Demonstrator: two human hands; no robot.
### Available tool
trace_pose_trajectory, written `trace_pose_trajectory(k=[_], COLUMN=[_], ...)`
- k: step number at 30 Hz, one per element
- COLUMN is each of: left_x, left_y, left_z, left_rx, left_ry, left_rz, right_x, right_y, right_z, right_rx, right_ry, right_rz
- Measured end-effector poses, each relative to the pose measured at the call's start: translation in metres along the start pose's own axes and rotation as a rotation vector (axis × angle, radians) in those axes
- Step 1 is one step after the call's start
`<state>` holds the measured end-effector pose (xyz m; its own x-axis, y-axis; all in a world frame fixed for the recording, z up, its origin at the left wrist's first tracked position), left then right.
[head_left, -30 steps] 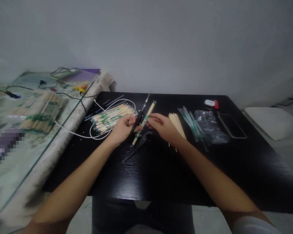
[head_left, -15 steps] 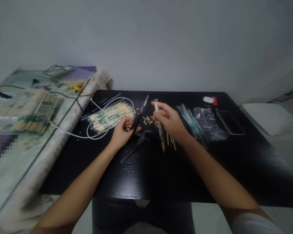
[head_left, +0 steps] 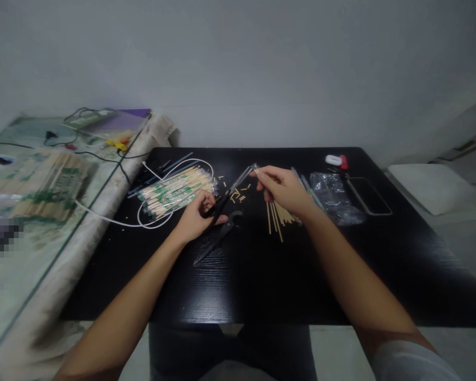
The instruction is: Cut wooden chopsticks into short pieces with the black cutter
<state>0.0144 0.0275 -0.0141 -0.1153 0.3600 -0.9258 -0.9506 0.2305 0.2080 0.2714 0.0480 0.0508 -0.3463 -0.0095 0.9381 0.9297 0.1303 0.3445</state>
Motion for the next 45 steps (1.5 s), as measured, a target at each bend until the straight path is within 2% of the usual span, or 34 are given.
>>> trace_pose_trajectory(k=[15,23,39,42,45], left_x=[0.006,0.008,0.015,0.015,0.014], left_y=[0.000,-0.003,-0.002,0.000,0.009], left_z=[-0.001,-0.002,-0.004,-0.003,-0.002], left_rx=[0.042,0.025,0.055,0.056,-0.021], left_ry=[-0.008,-0.015,0.037,0.015,-0.035], left_rz=[0.032,0.012,0.004,0.058,0.305], right_x=[-0.003,-0.003,-0.005,-0.006,-0.006], right_y=[-0.007,-0.012,-0.012,-0.010,-0.010], right_z=[0.001,0.001,0.002,0.003,0.002], right_rx=[0.039,0.068,0.057,0.033,0.013], right_ry=[-0.004,-0.013,-0.039,-0.054,-0.057], right_rz=[0.019,0.141,0.102,0.087,0.075])
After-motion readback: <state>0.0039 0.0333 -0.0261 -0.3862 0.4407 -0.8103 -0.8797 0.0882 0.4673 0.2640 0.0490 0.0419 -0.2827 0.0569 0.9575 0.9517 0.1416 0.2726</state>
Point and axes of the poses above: each hand's wrist, its own z-axis towards the middle knuckle, its own y-axis out of the back of the hand, x = y × z, the point moved 1 cm from there along z, towards the middle knuckle, and after that the axes turned 11 degrees about -y, right-handed, at the moved point
